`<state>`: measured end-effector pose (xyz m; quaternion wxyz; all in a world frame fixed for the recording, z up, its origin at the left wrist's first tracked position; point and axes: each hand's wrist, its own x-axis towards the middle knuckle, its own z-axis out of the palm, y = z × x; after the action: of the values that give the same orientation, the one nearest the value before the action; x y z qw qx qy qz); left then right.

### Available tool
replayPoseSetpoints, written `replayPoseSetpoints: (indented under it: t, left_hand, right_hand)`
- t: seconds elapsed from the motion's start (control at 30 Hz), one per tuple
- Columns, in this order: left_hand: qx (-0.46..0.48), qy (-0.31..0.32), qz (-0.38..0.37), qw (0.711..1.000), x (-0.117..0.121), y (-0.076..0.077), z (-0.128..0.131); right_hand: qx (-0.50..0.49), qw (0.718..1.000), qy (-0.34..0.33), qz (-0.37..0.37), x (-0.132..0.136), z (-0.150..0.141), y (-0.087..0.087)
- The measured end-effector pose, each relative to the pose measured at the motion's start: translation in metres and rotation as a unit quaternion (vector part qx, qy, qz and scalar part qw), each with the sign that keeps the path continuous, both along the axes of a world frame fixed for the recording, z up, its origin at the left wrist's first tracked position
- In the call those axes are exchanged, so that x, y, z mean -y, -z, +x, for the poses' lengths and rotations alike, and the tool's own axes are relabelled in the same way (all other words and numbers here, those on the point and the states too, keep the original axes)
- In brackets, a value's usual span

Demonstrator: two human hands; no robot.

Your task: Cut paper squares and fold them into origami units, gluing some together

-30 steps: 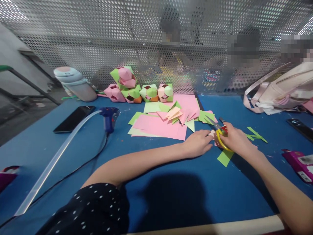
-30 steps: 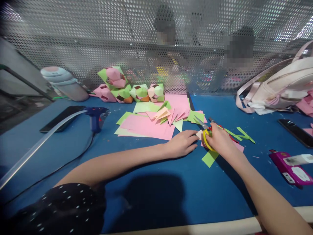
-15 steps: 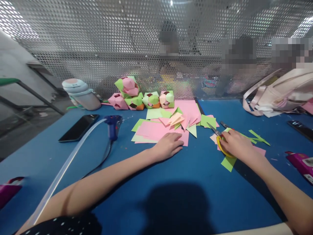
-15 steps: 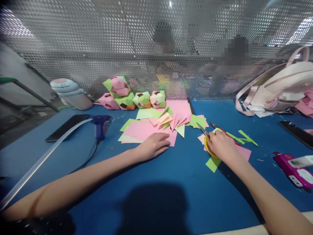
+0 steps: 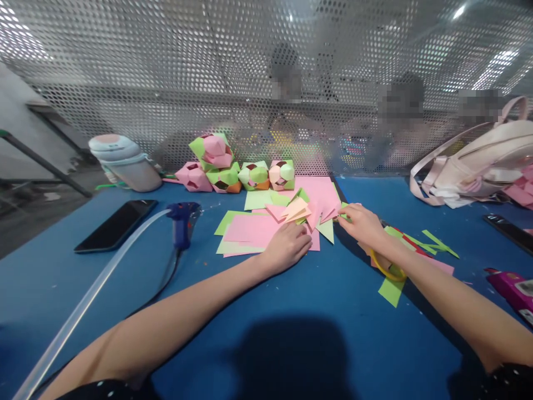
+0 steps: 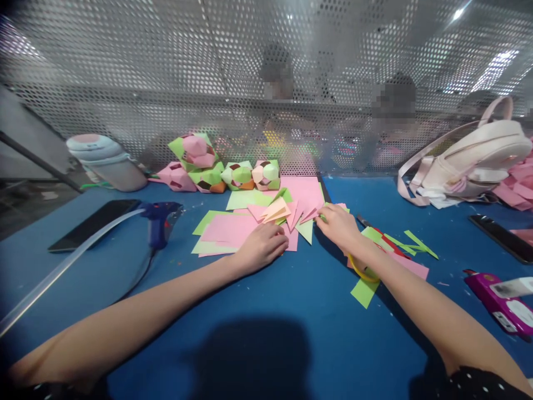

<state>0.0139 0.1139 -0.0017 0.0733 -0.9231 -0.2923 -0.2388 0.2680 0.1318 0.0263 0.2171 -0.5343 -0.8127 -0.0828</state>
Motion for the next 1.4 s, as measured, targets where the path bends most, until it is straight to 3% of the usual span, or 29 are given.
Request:
replayPoseSetpoints:
  t: [0.23, 0.43, 0.53, 0.63, 0.77, 0.87, 0.93, 1.03, 1.17, 1.23, 1.3, 1.33, 1.4]
  left_hand:
    - [0.006, 0.009, 0.027, 1.0, 0.009, -0.004, -0.004]
    - [0.106, -0.001, -0.019, 0.994, 0.007, -0.004, -0.006]
    - [0.204, -0.02, -0.031, 0.978, 0.008, -0.009, -0.009]
    - [0.299, -0.068, -0.018, 0.952, 0.008, -0.018, -0.012]
    - [0.287, -0.106, -0.021, 0.952, 0.008, -0.03, -0.015]
    - [0.24, -0.101, -0.083, 0.962, 0.012, -0.034, -0.015]
    - [0.248, -0.099, -0.162, 0.95, 0.017, -0.034, -0.014]
    - [0.305, -0.12, -0.272, 0.905, 0.027, -0.033, -0.012]
    - [0.398, -0.111, -0.405, 0.816, 0.038, -0.032, -0.006]
    - [0.451, -0.066, -0.499, 0.737, 0.044, -0.03, -0.002]
    - [0.489, -0.026, -0.574, 0.656, 0.05, -0.025, 0.003]
    - [0.498, -0.016, -0.597, 0.628, 0.052, -0.022, 0.006]
    - [0.504, -0.018, -0.619, 0.602, 0.057, -0.017, 0.01]
  right_hand:
    - [-0.037, 0.994, -0.089, 0.055, -0.023, -0.049, 0.003]
    - [-0.009, 0.986, -0.138, 0.094, -0.037, -0.076, 0.002]
    - [0.006, 0.983, -0.151, 0.108, -0.04, -0.078, -0.006]
    - [0.015, 0.979, -0.165, 0.119, -0.028, -0.075, -0.018]
    - [0.018, 0.963, -0.223, 0.148, 0.004, -0.075, -0.029]
    - [-0.071, 0.955, -0.266, 0.112, 0.023, -0.077, -0.029]
    - [-0.169, 0.951, -0.249, 0.063, 0.031, -0.077, -0.026]
    - [-0.327, 0.93, -0.157, -0.067, 0.036, -0.074, -0.017]
    - [-0.462, 0.828, -0.109, -0.298, 0.043, -0.068, -0.003]
    - [-0.488, 0.799, -0.114, -0.332, 0.049, -0.064, 0.002]
    - [-0.502, 0.796, -0.107, -0.32, 0.056, -0.06, 0.007]
    - [-0.508, 0.795, -0.104, -0.316, 0.059, -0.059, 0.009]
    - [-0.524, 0.781, -0.105, -0.322, 0.064, -0.056, 0.014]
